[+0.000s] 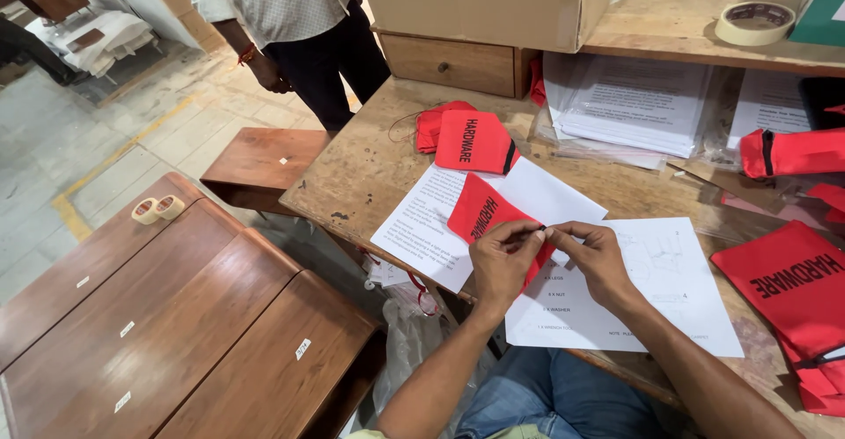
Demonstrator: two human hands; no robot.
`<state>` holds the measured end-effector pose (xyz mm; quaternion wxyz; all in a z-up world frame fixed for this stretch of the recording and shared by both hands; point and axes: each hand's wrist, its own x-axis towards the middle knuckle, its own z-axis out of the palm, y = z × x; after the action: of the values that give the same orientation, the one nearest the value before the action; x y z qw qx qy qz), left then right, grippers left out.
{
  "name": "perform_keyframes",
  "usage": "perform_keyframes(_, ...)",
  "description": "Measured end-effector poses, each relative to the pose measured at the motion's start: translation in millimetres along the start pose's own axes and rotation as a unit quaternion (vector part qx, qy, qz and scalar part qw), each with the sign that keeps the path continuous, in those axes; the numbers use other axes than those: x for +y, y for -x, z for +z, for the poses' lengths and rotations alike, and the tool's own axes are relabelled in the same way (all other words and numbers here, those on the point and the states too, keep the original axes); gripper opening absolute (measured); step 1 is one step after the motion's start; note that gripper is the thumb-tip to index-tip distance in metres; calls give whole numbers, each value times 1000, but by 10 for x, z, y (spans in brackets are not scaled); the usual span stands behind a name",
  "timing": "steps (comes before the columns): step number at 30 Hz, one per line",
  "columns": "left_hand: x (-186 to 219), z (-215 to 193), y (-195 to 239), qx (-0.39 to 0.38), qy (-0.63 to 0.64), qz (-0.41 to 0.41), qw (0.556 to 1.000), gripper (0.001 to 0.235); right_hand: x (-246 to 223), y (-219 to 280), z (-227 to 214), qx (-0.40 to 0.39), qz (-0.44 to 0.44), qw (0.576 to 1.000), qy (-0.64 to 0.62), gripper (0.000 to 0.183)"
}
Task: The person sits at a workbench and folds printed instruction sheets, inserting each folded sheet into a red hardware pouch. They place completed pouches on the table and continue with the next sheet and pouch.
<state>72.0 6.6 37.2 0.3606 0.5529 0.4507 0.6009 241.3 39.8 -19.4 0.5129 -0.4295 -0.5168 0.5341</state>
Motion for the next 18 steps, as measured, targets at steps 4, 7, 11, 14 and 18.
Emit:
perform_keyframes(4,-59,-18,-53,-5,85,-73,994,18,-75,29,32,15,-23,999,45,24)
perform_keyframes(7,-40,-45,-70,-17,139,-124,982,22,-86,36,41,14,-16,999,45,25)
perform_keyframes(11,-55,-47,-58,-39,151,-144,977,21,-103,35,44,-3,-16,999,32,28)
perform_keyframes(14,-86,-40,-56,-36,143,-160,976,21,-95,32,31,12,-9,998,68,27)
perform_keyframes(18,-217,-191,-2,-21,148,-177,973,21,-59,-18,-14,80,2,995,64,23)
